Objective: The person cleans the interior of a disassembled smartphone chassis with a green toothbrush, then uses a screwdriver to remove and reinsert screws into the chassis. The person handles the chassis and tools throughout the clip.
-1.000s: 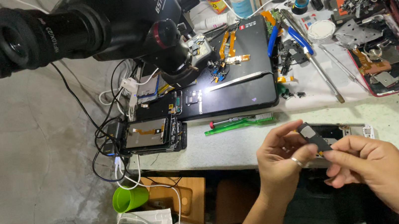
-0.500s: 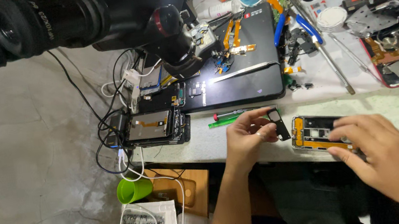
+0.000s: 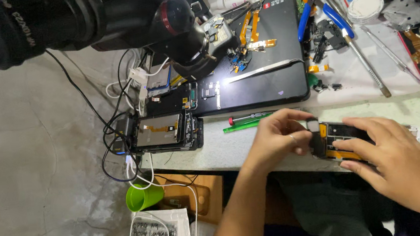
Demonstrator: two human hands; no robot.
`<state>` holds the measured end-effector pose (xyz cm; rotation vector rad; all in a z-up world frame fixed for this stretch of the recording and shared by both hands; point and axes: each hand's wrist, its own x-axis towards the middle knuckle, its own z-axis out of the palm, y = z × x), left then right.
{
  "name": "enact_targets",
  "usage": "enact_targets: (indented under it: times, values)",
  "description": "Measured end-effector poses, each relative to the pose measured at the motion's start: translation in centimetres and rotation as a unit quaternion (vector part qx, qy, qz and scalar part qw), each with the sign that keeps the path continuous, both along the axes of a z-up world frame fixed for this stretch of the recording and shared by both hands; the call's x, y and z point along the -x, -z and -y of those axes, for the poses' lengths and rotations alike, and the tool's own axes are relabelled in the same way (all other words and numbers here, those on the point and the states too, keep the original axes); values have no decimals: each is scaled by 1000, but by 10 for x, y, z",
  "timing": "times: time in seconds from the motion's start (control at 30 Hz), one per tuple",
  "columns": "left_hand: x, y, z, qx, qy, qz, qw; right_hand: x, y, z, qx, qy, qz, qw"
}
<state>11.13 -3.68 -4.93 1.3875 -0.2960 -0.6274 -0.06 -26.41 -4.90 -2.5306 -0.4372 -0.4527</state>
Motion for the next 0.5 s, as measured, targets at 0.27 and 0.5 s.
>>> enact_targets:
  times: [0.27,0.5]
  values:
    - [1,3,-4,5,-4,-7,1000,-2,-1,5,7,-11,-10,1000]
    - [4,11,7,-27,4,33,999,-1,-3,3,15,-4,-10,1000]
